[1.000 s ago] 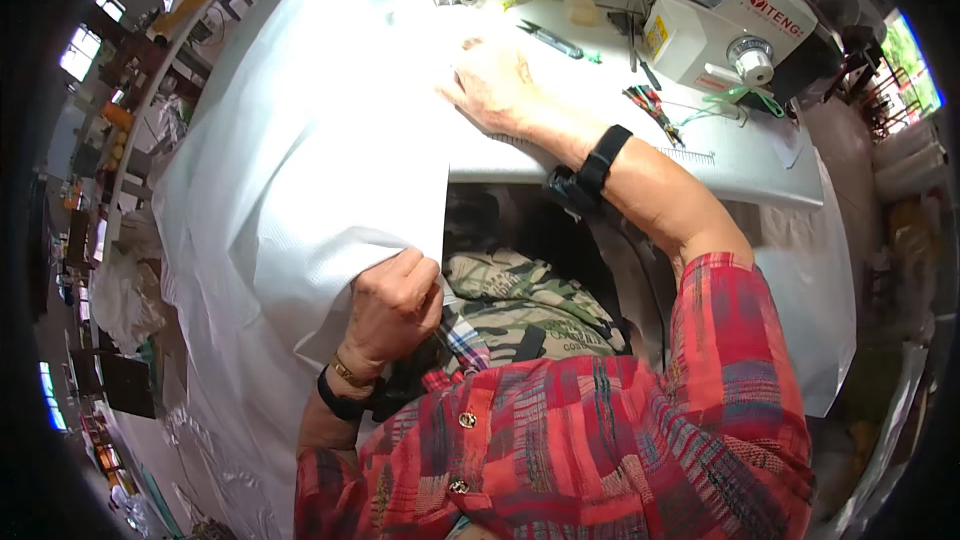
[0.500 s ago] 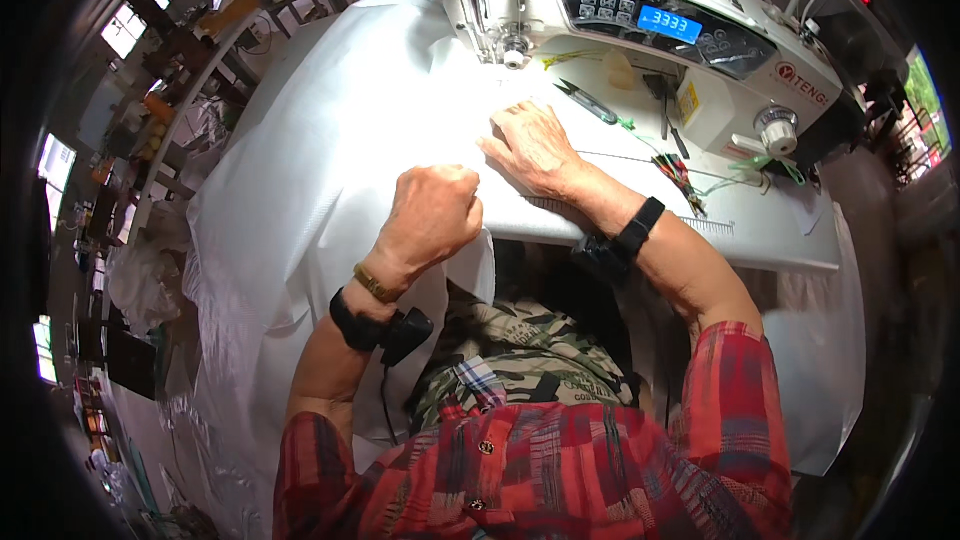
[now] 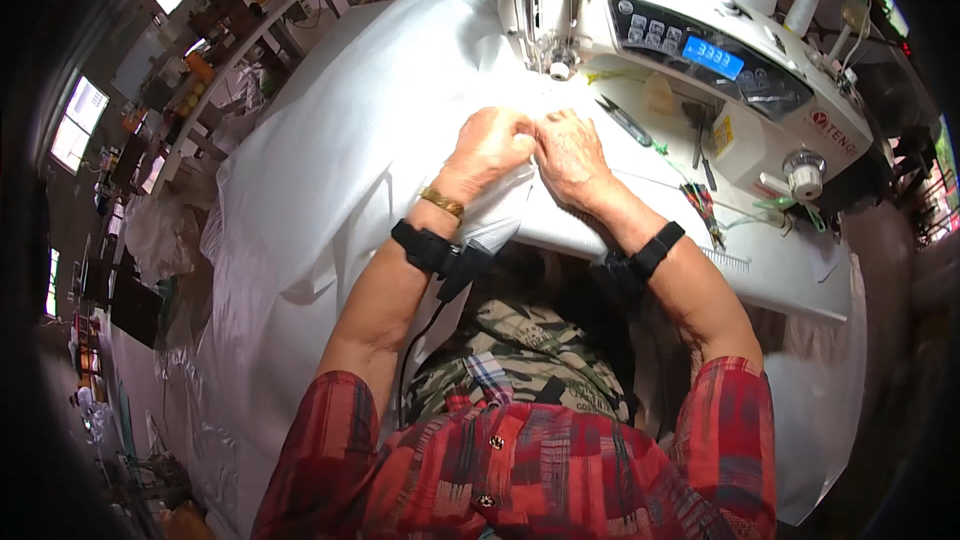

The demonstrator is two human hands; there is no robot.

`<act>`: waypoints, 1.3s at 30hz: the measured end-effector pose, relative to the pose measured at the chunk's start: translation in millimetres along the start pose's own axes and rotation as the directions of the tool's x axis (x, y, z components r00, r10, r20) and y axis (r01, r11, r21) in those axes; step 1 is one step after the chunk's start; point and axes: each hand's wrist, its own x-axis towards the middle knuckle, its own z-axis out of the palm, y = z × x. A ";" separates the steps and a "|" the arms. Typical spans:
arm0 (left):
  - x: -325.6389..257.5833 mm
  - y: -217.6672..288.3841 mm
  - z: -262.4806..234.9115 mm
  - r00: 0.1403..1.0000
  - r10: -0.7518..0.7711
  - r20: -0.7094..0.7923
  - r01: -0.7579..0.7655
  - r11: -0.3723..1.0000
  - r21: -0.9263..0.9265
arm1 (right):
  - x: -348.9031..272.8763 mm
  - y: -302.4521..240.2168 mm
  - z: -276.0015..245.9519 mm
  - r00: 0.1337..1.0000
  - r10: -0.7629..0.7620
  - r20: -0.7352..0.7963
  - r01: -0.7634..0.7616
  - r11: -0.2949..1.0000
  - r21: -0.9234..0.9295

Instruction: Sewing together large sheets of white woven plastic material using an industrial sewing machine.

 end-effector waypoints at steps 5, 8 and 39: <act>-94.4 4.4 -16.0 0.956 0.126 -0.264 -0.187 0.958 -0.217 | 0.0 1.0 -6.6 0.972 0.232 0.038 -0.222 0.855 0.468; -196.1 4.7 -16.5 0.954 0.027 -0.297 -0.046 0.997 -0.058 | -11.3 -10.1 -30.6 0.946 -0.081 -0.314 0.167 0.952 0.258; -305.2 9.1 -125.3 0.994 -0.013 -0.104 0.074 0.795 0.602 | -144.3 -171.4 -33.6 0.783 -0.518 0.343 -0.241 0.257 0.936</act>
